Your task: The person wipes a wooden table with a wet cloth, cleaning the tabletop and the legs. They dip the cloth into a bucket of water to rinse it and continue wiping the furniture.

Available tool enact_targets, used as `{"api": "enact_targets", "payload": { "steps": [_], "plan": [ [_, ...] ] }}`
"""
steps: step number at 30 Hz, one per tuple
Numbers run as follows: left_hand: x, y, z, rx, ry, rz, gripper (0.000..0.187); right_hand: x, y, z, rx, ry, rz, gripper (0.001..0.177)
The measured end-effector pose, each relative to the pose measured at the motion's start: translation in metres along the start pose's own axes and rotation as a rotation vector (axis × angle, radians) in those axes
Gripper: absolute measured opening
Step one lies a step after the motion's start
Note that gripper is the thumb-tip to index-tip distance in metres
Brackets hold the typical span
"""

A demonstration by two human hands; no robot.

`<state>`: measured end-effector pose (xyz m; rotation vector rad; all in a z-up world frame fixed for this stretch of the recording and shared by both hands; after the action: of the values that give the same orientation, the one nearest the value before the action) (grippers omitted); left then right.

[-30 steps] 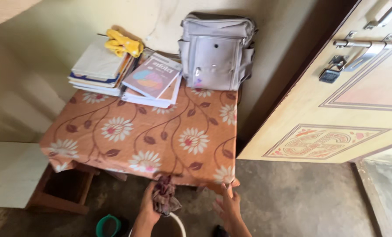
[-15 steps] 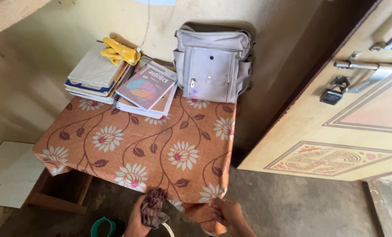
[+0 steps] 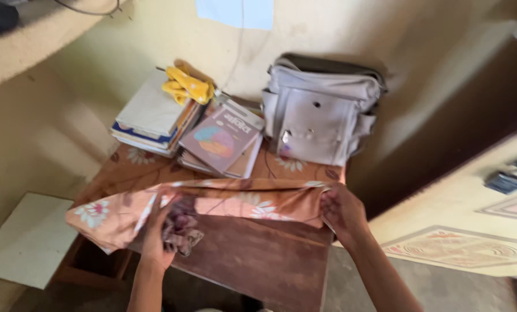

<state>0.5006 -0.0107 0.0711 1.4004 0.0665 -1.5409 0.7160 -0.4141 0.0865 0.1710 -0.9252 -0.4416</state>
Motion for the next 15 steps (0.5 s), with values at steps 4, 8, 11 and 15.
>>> {"api": "enact_targets", "payload": {
  "steps": [4,8,11,15],
  "plan": [
    [-0.052,-0.006,-0.045,-0.361,0.324,-0.476,0.053,-0.034,-0.008,-0.042,-0.18,-0.151,0.079,0.03],
    [-0.084,-0.088,-0.055,-1.217,0.033,-0.976,0.089,-0.083,0.026,-0.048,-0.153,-0.444,0.661,0.051],
    [-0.091,-0.158,-0.082,-1.279,-0.038,-1.1,0.071,-0.103,0.093,-0.022,0.133,-0.688,1.001,0.056],
    [-0.099,-0.246,-0.115,-1.311,0.119,-1.208,0.05,-0.134,0.177,0.023,0.487,-0.816,1.427,0.063]
  ]
}}
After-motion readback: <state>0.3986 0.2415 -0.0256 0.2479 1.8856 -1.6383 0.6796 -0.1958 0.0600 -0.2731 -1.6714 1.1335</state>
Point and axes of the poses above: each hand's wrist, its own z-axis away from the middle knuckle, its own y-axis out of the palm, x = y × z, the point moved 5 cm from there along -z, towards the middle knuckle, and after that the axes turned 14 degrees about -x, right-handed, at the moved point
